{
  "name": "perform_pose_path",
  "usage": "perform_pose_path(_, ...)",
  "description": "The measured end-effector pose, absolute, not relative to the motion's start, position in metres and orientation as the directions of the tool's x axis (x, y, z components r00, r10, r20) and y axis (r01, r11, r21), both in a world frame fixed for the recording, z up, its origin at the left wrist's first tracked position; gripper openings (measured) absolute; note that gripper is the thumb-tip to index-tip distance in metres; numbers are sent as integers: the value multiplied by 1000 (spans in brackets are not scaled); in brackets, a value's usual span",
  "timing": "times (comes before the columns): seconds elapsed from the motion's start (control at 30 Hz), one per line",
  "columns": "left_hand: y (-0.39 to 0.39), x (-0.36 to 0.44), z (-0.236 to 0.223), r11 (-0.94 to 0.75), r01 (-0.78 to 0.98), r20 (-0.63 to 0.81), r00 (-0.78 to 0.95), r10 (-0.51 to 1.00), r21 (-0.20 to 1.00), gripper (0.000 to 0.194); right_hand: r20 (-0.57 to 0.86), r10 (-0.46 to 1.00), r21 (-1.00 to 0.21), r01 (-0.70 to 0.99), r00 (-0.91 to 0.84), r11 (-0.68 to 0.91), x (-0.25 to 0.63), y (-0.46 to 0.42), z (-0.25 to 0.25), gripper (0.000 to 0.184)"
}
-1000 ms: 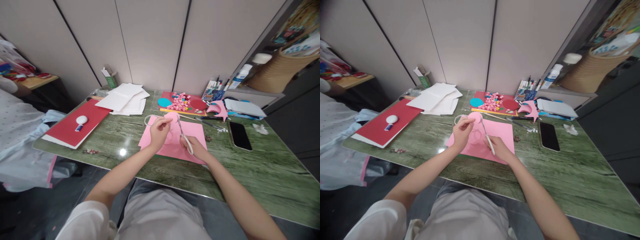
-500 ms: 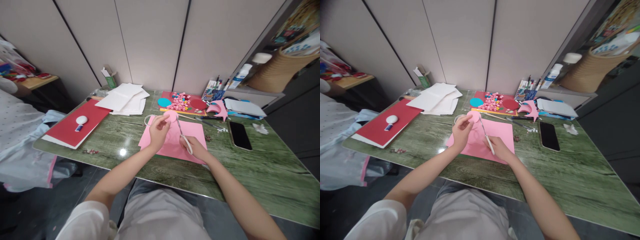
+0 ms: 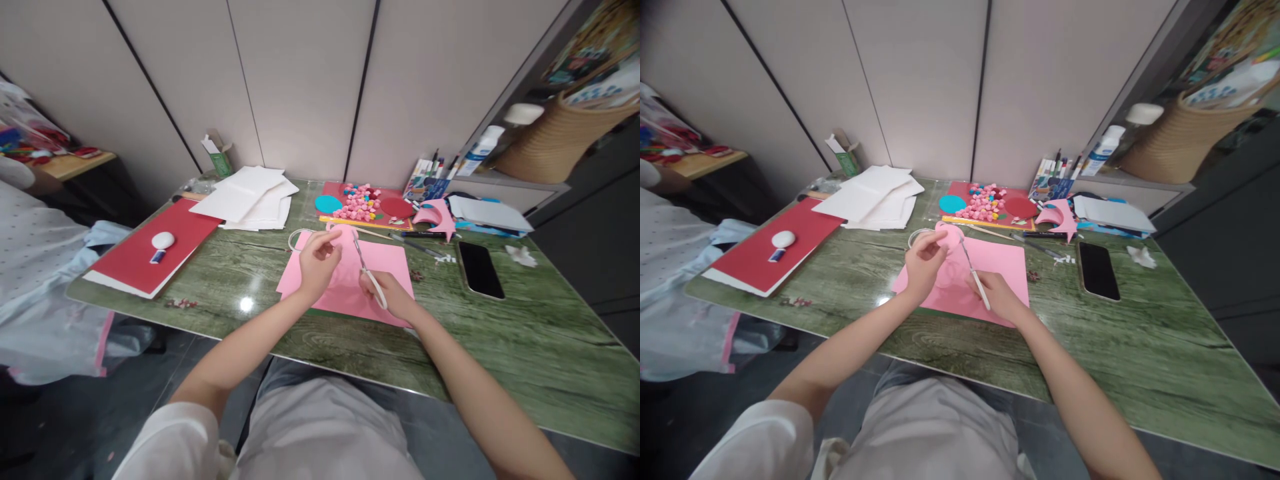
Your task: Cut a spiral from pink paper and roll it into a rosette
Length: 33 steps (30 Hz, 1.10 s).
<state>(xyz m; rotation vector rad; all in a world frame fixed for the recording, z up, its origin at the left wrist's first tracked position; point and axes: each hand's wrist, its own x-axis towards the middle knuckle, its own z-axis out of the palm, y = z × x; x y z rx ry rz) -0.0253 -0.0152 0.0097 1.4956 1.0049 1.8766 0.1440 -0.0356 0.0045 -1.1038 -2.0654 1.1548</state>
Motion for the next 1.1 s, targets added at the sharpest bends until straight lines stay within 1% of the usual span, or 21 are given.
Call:
perform_pose_path(0.17, -16, -26, 10, -589, 50, 581, -252, 774, 807, 22, 55, 842, -860, 403, -537, 314, 144, -36, 5, 38)
perform_pose_path(0.43, -19, -27, 13, -582, 63, 576, -265, 773, 810, 14, 45, 839, -860, 407, -542, 308, 143, -37, 6, 39)
perform_pose_path(0.67, -19, -27, 14, -567, 53, 558, -278, 782, 822, 18, 36, 831, -869, 393, -555, 300, 143, -37, 6, 36)
perform_pose_path(0.9, -16, -24, 9, -573, -3, 548, -292, 784, 819, 23, 24, 832, -869, 400, -554, 291, 143, -37, 6, 36)
perform_pose_path(1.1, -15, -24, 7, -571, 20, 551, -292, 782, 821, 23, 25, 837, -876, 391, -547, 282, 143, -37, 6, 38)
